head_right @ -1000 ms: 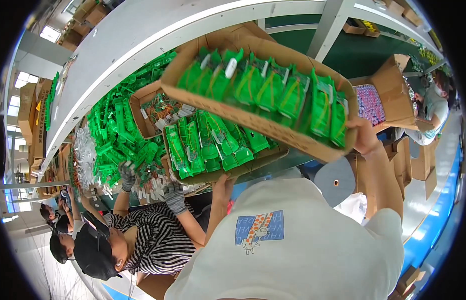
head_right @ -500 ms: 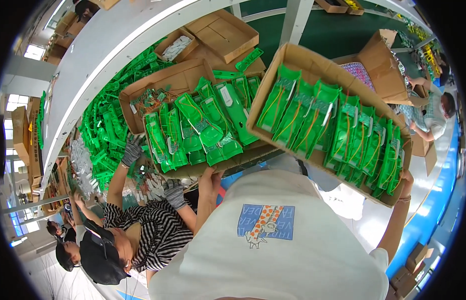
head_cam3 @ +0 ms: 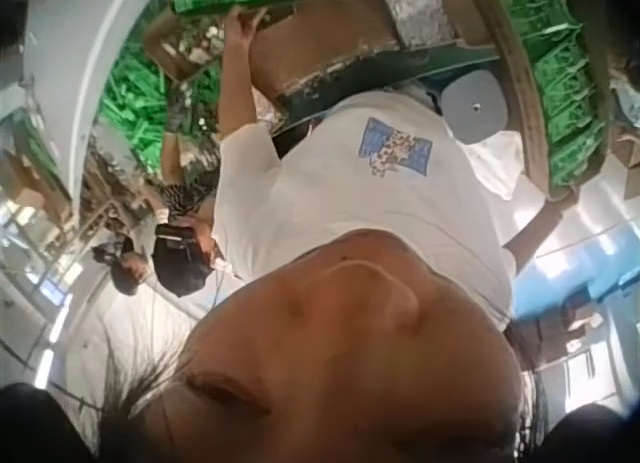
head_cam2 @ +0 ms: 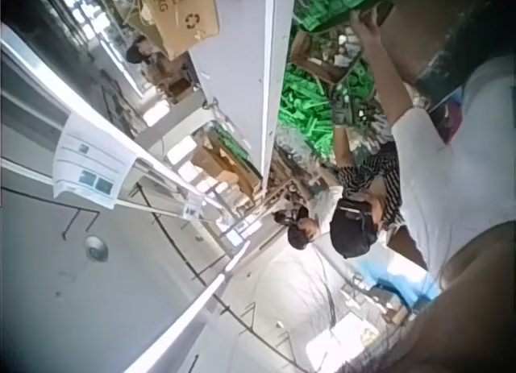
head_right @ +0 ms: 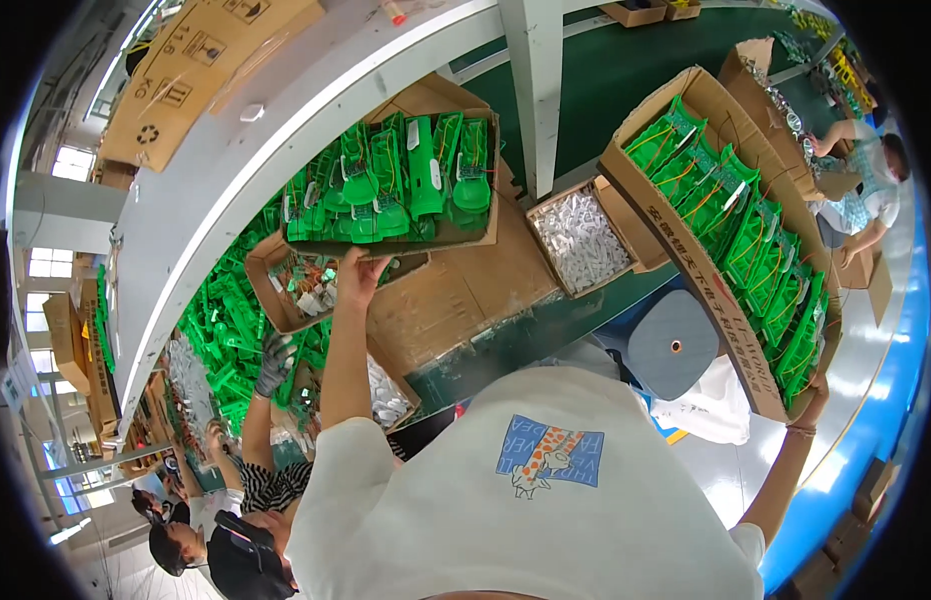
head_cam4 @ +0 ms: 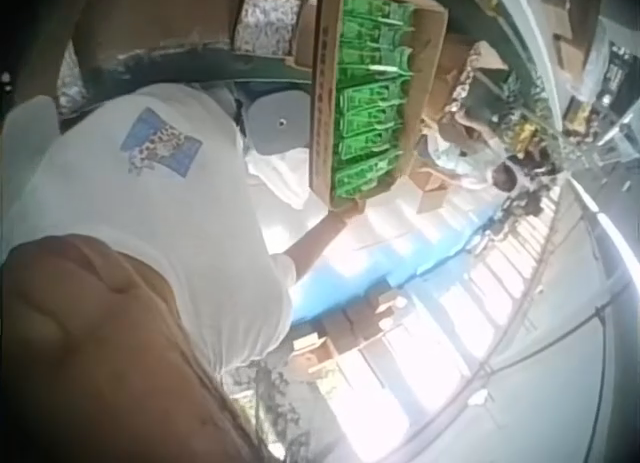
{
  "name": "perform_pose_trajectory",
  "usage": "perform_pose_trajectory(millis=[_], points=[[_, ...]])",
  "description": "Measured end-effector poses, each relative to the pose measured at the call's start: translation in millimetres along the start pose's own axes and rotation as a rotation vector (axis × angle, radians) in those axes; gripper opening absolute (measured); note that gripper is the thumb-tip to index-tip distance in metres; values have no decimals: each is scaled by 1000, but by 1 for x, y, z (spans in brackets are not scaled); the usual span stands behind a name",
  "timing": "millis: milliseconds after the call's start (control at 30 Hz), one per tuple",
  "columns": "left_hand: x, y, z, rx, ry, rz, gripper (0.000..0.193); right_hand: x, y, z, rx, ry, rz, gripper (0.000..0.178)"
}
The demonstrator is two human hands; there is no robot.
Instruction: Assembling small components into green plastic housings at a factory workbench.
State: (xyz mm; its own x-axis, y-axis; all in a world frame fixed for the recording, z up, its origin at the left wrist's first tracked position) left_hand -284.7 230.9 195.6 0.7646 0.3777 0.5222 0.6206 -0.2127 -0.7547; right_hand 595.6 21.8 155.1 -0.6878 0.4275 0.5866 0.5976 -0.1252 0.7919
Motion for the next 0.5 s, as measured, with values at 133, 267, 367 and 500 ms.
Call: perform_pose_trajectory(millis=[133, 267, 367, 500], points=[[7, -34, 90, -56, 64, 104, 14, 18, -22, -5, 18, -154, -29, 11], [9, -43, 173, -64, 96, 147, 19, 14, -36, -11, 27, -90, 5, 15], [22, -35, 213, -142, 31, 127, 22, -6, -53, -24, 77, -96, 5, 45], [81, -46, 253, -7, -7, 431, 23, -22, -66, -58, 117, -68, 17, 46]])
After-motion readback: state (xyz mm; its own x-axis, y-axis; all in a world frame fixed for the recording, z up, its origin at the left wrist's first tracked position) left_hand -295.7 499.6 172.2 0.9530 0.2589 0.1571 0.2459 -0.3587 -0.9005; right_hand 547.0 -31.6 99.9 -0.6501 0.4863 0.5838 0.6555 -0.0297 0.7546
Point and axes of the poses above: each hand's wrist, its own z-axis towards the middle knuckle, its own x-axis out of the palm, y = z × x, the point moved 8 cm from there along z, towards the middle knuckle, and after that the axes turned 10 degrees about -x, right-handed, at the moved point
